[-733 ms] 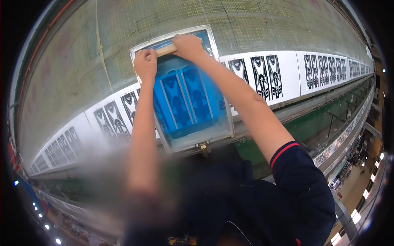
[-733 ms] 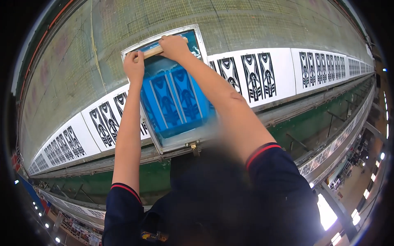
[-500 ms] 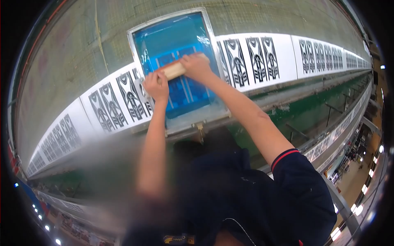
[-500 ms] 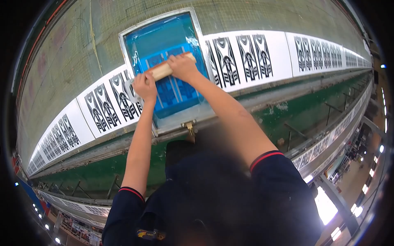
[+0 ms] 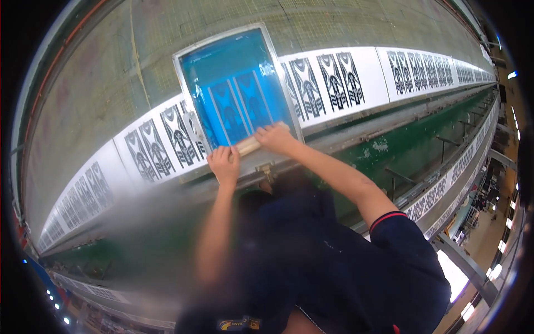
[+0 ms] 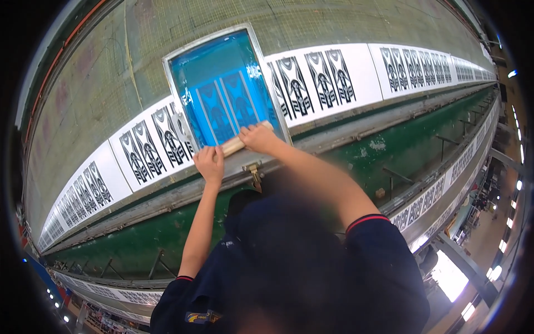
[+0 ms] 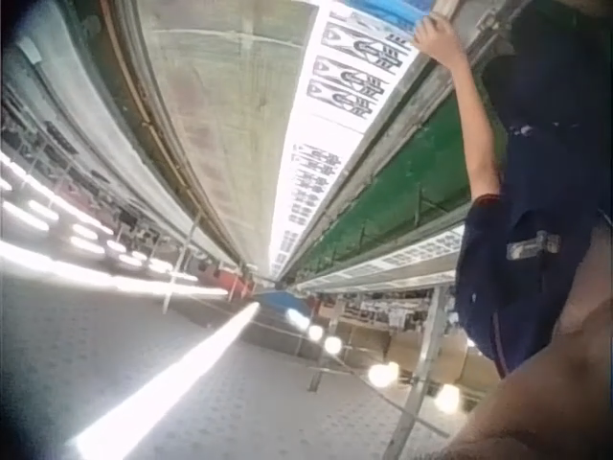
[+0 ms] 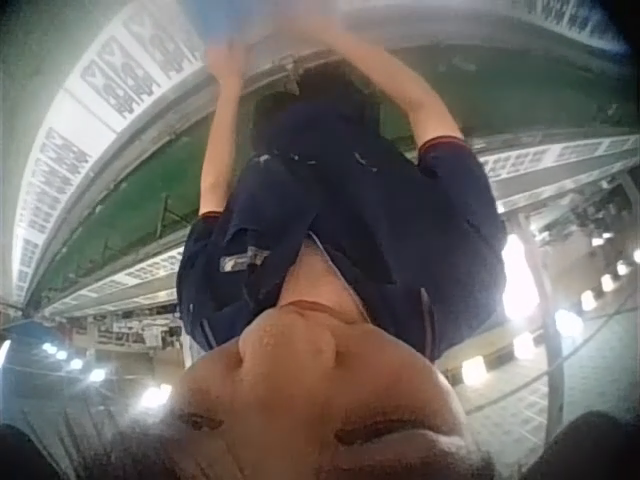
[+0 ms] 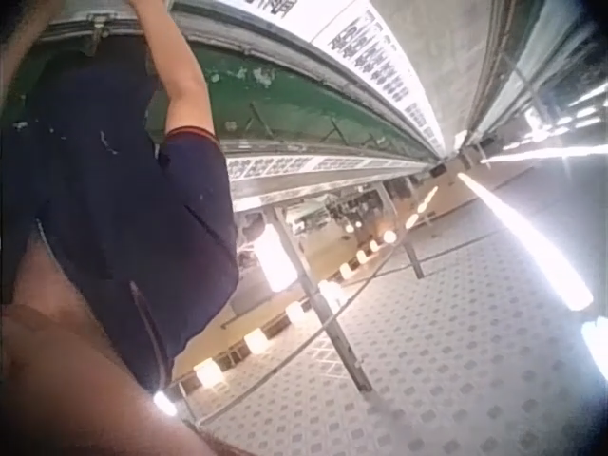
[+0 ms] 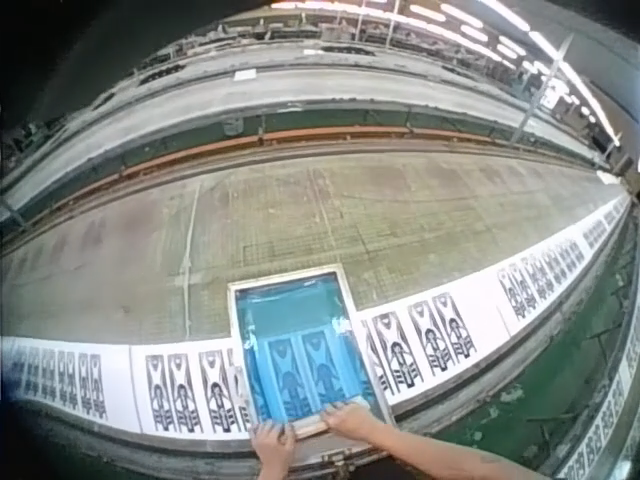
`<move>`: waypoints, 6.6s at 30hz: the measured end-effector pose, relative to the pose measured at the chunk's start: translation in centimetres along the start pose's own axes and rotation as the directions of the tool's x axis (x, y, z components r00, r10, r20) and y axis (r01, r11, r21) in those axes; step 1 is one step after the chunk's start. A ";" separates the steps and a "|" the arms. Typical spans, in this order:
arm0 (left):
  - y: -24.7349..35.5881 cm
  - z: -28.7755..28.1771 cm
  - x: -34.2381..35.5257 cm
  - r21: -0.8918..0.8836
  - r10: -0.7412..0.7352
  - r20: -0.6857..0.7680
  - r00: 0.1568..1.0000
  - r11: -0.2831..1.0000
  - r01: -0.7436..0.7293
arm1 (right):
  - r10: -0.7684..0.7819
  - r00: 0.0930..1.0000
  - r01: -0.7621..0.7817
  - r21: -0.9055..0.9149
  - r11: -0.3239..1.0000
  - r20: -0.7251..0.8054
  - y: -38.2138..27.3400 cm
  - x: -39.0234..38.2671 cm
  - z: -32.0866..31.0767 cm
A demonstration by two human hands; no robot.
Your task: Printing a design onto material using a hand-held squeegee and a screen on a long printing table.
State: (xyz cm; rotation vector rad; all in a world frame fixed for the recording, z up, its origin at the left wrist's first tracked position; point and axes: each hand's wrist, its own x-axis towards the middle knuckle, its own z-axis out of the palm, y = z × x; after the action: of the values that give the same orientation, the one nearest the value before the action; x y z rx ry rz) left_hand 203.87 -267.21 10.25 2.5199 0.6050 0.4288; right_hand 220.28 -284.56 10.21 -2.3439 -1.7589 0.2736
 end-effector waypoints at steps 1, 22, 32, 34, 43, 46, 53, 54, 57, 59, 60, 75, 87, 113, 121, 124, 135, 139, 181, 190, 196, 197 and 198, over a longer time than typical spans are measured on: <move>-0.8 -0.1 3.2 0.002 -0.012 -0.047 0.999 1.000 0.012 | -0.009 1.000 0.008 -0.024 1.000 -0.012 1.7 3.5 -1.0; -2.5 3.0 4.8 -0.161 0.040 -0.143 0.989 0.985 -0.063 | 0.133 0.956 -0.162 -0.092 0.983 -0.261 1.8 3.6 3.0; -0.6 0.0 -5.6 -0.130 -0.070 0.022 0.997 0.989 0.073 | 0.238 0.957 -0.219 0.123 0.968 -0.167 -7.5 -6.0 2.3; -3.7 0.7 -1.2 -0.064 -0.125 -0.158 0.979 0.991 0.116 | 0.201 0.969 -0.190 0.084 0.978 -0.147 -7.1 -6.0 1.6; -1.8 2.3 15.4 -0.322 -0.622 -0.055 0.781 0.751 0.576 | 0.100 0.977 -0.081 0.109 0.991 -0.186 -3.3 -9.9 -0.1; 1.7 4.1 15.6 -0.340 -0.612 -0.196 0.767 0.776 0.532 | 0.051 0.966 -0.018 0.129 0.991 -0.255 -1.5 -12.7 -3.2; 8.7 12.0 16.1 -0.378 -0.630 -0.265 0.730 0.765 0.522 | 0.065 0.991 -0.072 -0.060 0.996 -0.115 8.1 -19.6 -4.5; 8.6 12.6 15.5 -0.403 -0.636 -0.257 0.728 0.755 0.518 | 0.001 0.996 -0.012 -0.127 0.992 -0.084 9.7 -19.4 -4.4; 10.3 12.5 15.5 -0.396 -0.725 -0.162 0.670 0.670 0.629 | -0.061 0.987 0.028 -0.211 0.977 -0.151 14.9 -14.7 -3.7; 10.1 12.5 15.4 -0.413 -0.713 -0.193 0.674 0.682 0.603 | -0.038 0.974 -0.004 -0.185 0.983 -0.223 18.9 -8.2 -4.3; 10.2 13.1 15.7 -0.433 -0.683 -0.212 0.699 0.707 0.559 | -0.055 0.965 0.009 -0.176 0.984 -0.255 21.8 -5.0 -4.3; 5.9 13.2 30.7 -0.305 -0.210 -0.250 0.945 0.944 0.129 | -0.082 0.996 0.082 -0.012 0.997 -0.040 34.1 14.9 -9.8; 11.6 17.0 15.6 -0.175 -0.047 -0.184 0.982 0.984 0.014 | 0.130 0.964 -0.141 -0.033 0.989 -0.233 21.9 -1.9 -3.0; 9.3 17.3 33.4 -0.226 -0.089 -0.155 0.984 0.973 0.052 | 0.114 0.964 -0.147 -0.124 0.981 -0.241 34.9 13.5 -8.5; 11.2 16.8 16.0 -0.266 0.037 -0.141 0.989 0.961 -0.074 | 0.320 0.932 -0.312 0.075 0.947 -0.167 22.7 -2.2 -3.9; 13.8 15.6 7.4 -0.314 -0.007 -0.064 0.998 0.949 -0.014 | 0.290 0.932 -0.292 0.022 0.956 -0.220 17.9 -9.9 -2.2; 14.5 10.9 -0.8 -0.417 -0.001 0.043 0.999 0.909 0.019 | 0.345 0.939 -0.345 0.087 0.935 0.017 9.4 -19.8 -3.1; 7.8 10.3 11.4 -0.310 -0.546 -0.272 0.793 0.829 0.465 | 0.173 0.985 -0.174 0.055 0.983 0.019 9.5 -18.9 -4.6; 30.5 30.6 23.4 -0.240 -0.189 -0.374 0.908 0.965 0.102 | 0.152 0.939 -0.172 -0.040 0.984 -0.307 43.1 -8.7 -8.3; 33.8 26.0 0.7 -0.268 -0.115 -0.102 0.988 0.960 0.084 | 0.189 0.948 -0.194 0.008 0.981 -0.254 28.9 -28.1 -4.4; 33.4 22.1 -1.0 -0.150 -0.108 0.042 0.993 0.982 0.113 | 0.110 0.994 -0.110 0.104 0.988 0.012 26.0 -28.4 -6.6; 33.2 21.8 0.7 -0.112 -0.126 0.113 0.986 0.984 0.138 | 0.043 0.992 -0.063 0.162 0.985 0.120 27.1 -27.4 -6.8; 32.7 22.2 3.2 -0.090 -0.101 0.101 0.990 0.990 0.110 | 0.024 1.000 -0.025 0.093 0.995 0.013 28.8 -25.6 -6.8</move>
State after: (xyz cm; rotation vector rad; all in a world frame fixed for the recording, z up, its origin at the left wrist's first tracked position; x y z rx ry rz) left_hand 226.44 -299.75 10.35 2.3894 0.6614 0.2892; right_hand 241.60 -317.38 9.81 -2.3043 -1.6854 0.3655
